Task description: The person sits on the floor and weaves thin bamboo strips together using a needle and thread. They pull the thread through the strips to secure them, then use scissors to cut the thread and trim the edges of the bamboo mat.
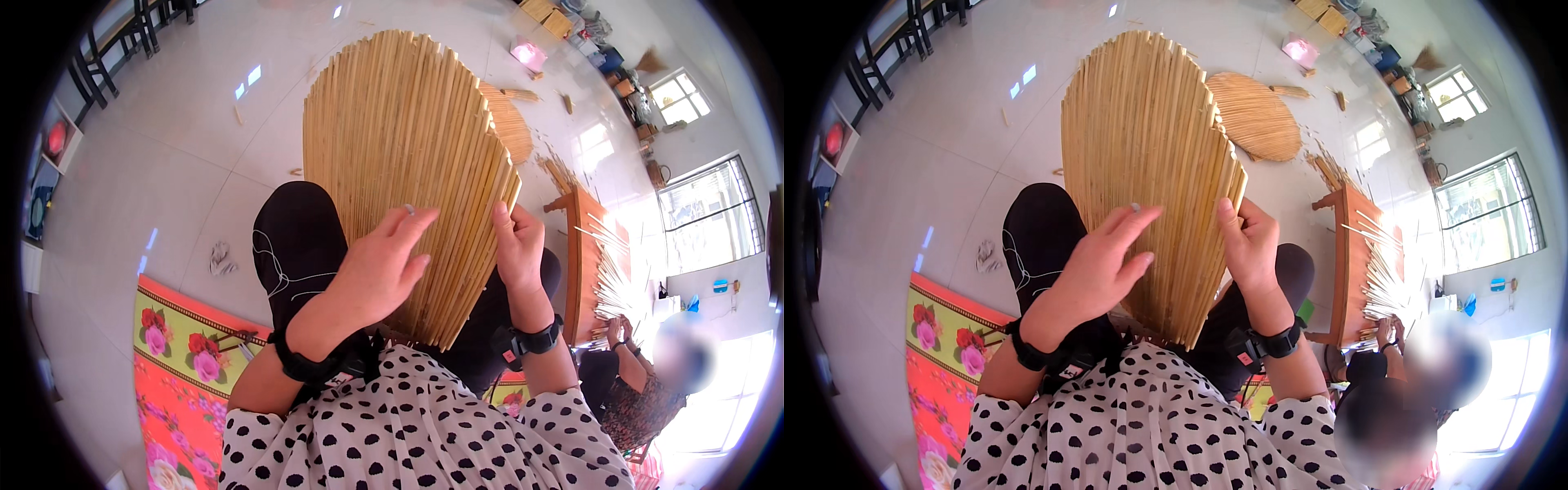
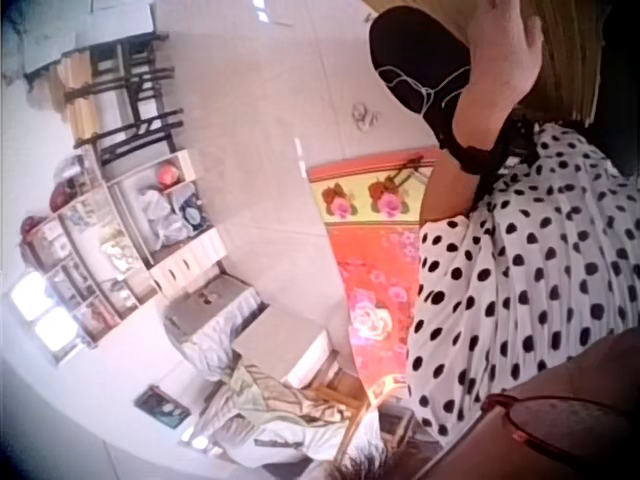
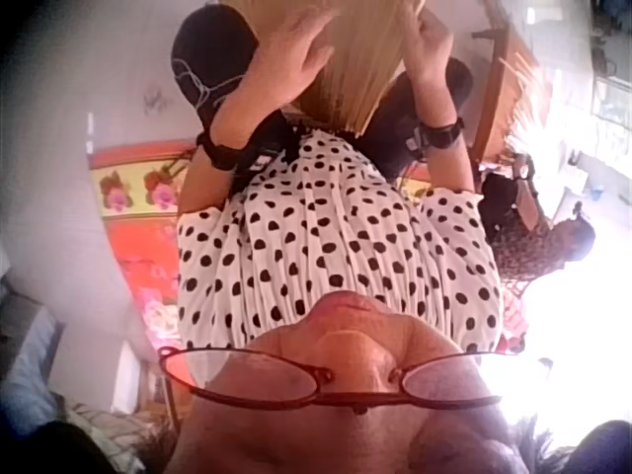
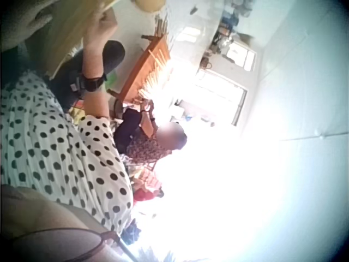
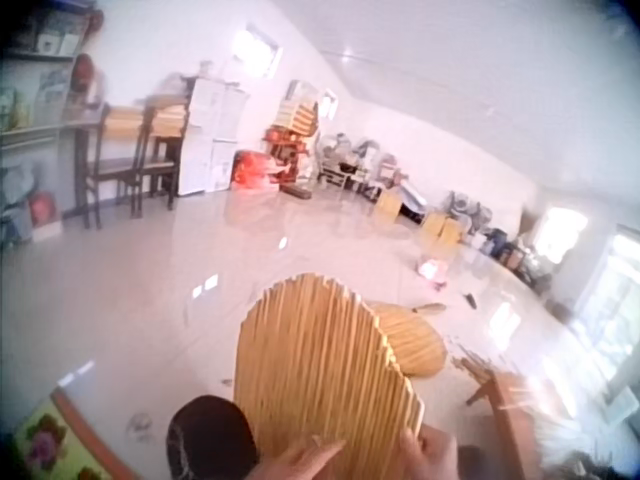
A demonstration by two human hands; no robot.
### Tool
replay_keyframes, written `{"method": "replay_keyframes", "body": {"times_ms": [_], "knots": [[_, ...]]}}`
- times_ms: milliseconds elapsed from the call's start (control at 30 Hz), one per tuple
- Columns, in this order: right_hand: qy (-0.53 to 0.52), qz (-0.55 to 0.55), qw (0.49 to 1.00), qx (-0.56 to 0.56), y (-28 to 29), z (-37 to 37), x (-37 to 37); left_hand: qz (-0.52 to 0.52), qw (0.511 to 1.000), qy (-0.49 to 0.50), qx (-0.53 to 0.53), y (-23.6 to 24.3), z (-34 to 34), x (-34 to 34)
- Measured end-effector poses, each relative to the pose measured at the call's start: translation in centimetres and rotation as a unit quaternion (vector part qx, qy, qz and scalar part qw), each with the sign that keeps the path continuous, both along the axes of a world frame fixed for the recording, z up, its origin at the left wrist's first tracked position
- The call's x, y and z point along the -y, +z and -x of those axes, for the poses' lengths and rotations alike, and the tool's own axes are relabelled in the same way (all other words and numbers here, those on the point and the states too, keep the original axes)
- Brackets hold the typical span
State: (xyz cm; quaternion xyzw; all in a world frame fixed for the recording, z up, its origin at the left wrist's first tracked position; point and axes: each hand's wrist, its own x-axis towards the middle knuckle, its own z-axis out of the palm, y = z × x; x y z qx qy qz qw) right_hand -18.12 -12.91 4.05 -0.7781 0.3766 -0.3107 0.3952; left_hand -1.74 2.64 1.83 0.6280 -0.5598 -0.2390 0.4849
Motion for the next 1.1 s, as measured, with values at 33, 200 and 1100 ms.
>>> {"method": "replay_keyframes", "body": {"times_ms": [33, 200, 1100], "knots": [[-0.003, -0.001, 1.0, 0.0, -0.1, -0.1, 0.0, 0.002, 1.0, 0.0, 0.003, 0.1, 0.3, 0.3], [0.019, -0.033, 0.997, 0.066, 0.5, -1.1, -0.6, 0.025, 0.999, 0.0, 0.019, -0.6, 0.7, 1.4], [0.011, 0.111, 0.991, -0.08, -0.5, 0.5, 7.0, -0.243, 0.831, 0.498, 0.052, -22.5, -18.9, -31.3]]}}
